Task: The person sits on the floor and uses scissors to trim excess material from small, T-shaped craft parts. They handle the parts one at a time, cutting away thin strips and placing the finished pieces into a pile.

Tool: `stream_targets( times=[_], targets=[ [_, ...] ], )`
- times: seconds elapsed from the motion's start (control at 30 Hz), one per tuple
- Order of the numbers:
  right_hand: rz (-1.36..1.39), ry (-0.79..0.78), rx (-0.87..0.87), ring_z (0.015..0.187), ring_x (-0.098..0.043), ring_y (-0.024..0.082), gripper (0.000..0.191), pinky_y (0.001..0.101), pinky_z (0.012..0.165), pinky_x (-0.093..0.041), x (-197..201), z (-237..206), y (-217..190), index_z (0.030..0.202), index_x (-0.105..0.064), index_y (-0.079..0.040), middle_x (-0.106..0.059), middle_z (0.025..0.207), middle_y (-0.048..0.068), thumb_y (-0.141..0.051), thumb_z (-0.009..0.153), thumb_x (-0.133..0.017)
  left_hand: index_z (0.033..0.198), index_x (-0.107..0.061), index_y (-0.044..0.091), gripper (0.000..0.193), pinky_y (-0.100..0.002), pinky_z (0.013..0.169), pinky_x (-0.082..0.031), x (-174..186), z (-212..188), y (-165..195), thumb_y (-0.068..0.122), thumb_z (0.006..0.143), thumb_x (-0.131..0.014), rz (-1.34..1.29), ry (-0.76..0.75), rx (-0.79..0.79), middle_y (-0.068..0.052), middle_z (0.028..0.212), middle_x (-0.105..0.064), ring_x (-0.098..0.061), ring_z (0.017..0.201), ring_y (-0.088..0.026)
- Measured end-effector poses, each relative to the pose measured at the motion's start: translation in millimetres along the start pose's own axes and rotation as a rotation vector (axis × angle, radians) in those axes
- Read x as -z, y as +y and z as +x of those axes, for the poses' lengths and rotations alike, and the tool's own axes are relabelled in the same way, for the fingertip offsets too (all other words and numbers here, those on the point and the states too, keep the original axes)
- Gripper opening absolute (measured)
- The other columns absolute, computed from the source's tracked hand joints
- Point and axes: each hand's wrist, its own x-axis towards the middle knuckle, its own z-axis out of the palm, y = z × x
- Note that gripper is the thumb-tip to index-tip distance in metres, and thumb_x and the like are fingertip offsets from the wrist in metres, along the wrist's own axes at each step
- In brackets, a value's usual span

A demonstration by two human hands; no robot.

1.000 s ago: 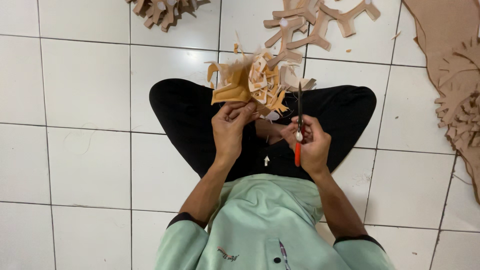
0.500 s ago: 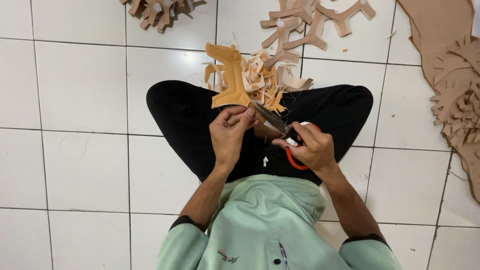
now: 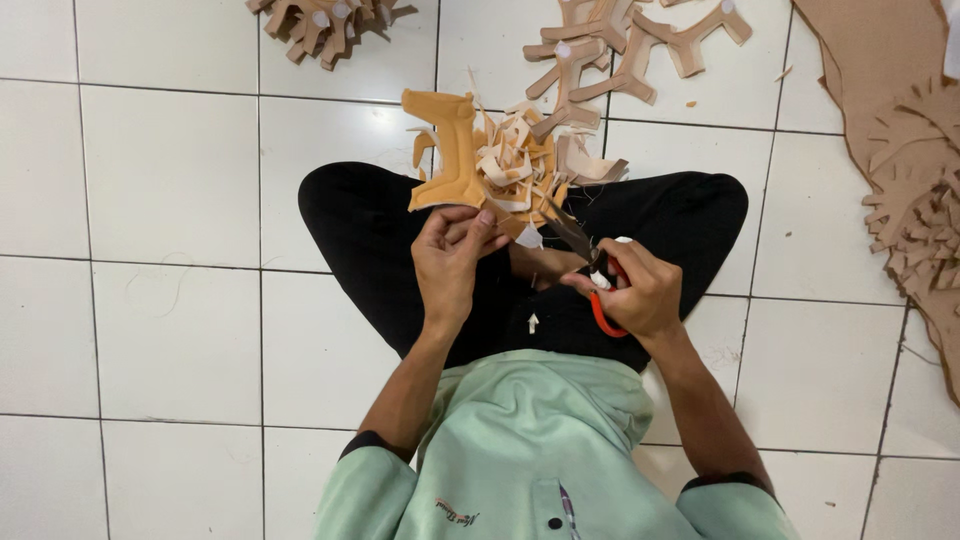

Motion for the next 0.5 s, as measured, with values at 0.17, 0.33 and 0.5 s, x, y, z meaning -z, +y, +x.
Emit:
stream_targets(
  times=[0.17,0.33,0.5],
  targets=[
    [-0.1,0.025,0.15,0.061,-0.064,0.018,0.06,0.0279,0.053,-0.051,3,3,-8,0.099,-0.07,-0.002,-0.066,0.077,0.004,-0.05,0.07,-0.092,0.11,-0.059,-0.008,0.022,-0.034,0.081,-0.067,1,1,1,0.005,0.097,-0.07,-0.013,-0.026,-0.002,-0.018,0.098,-0.072,-0.075,0.088,-0.02],
    [0.07,-0.11,0.069,0.049,-0.057,0.013,0.061,0.026,0.045,-0.047,-2,0,-6,0.1,-0.073,0.001,-0.061,0.066,0.004,-0.046,0.067,-0.093,0.11,-0.06,-0.008,0.019,-0.033,0.082,-0.066,0,-4,0,0.004,0.098,-0.07,-0.011,-0.051,0.009,-0.016,0.098,-0.072,-0.073,0.088,-0.018],
    [0.314,-0.071,-0.152,0.059,-0.057,0.01,0.051,0.0246,0.053,-0.048,-9,-9,-1,0.103,-0.071,0.0,-0.064,0.075,0.004,-0.037,0.075,-0.091,0.111,-0.061,-0.008,0.02,-0.033,0.083,-0.066,1,-5,-1,0.004,0.098,-0.07,0.016,-0.053,-0.026,-0.014,0.101,-0.072,-0.073,0.091,-0.018]
  ],
)
